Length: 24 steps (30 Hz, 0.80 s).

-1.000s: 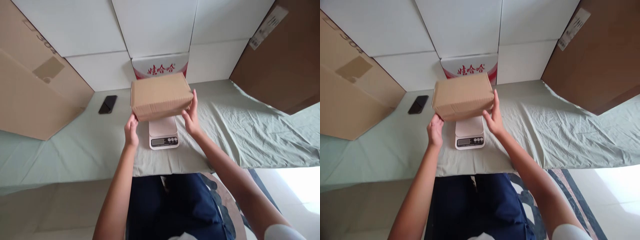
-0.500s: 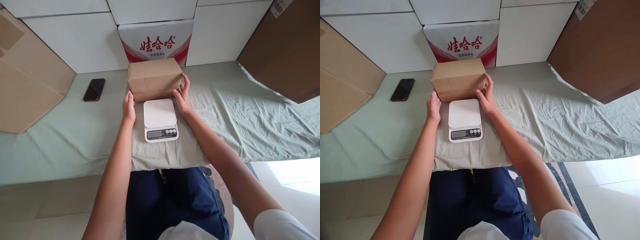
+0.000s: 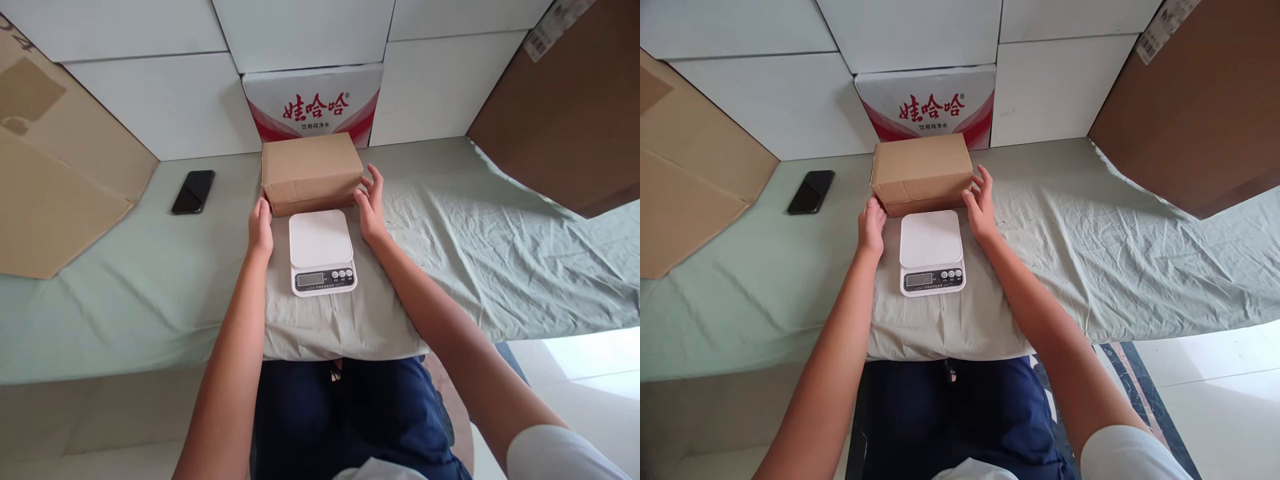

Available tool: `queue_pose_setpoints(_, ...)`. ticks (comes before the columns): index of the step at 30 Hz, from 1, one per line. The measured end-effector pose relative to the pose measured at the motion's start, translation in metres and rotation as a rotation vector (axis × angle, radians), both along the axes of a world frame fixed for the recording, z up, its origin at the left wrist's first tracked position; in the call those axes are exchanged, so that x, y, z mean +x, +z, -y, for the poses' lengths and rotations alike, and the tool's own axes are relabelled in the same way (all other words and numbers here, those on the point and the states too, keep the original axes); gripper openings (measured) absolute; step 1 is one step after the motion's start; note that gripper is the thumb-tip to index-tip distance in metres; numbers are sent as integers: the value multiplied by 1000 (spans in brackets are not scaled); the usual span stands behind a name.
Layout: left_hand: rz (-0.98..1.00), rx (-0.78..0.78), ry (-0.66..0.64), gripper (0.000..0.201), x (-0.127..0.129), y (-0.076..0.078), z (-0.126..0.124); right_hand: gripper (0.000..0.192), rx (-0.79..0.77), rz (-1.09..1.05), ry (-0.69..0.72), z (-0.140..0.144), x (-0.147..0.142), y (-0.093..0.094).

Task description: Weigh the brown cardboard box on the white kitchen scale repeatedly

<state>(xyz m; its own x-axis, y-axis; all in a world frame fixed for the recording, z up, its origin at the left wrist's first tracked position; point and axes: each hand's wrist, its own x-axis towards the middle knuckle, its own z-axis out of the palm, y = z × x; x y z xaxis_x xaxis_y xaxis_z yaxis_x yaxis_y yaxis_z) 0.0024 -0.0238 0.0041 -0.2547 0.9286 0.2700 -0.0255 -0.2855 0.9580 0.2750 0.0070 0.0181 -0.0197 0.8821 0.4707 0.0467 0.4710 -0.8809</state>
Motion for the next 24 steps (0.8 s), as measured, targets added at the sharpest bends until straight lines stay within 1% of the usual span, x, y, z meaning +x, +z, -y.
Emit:
queue_pose_setpoints(5, -20, 29, -17, 76, 0, 1, 2, 84, -1, 36, 51, -1, 2, 0)
queue_pose_setpoints(15, -97, 6, 6, 76, -5, -6, 0, 86, -8, 69, 71, -4, 3, -3)
queue_pose_setpoints(19, -97, 3, 13, 76, -5, -6, 1, 91, -20, 62, 76, -5, 2, -4)
queue_pose_setpoints(24, -106, 20, 1, 76, -5, -5, 0, 89, -31, 57, 87, -3, 2, -2)
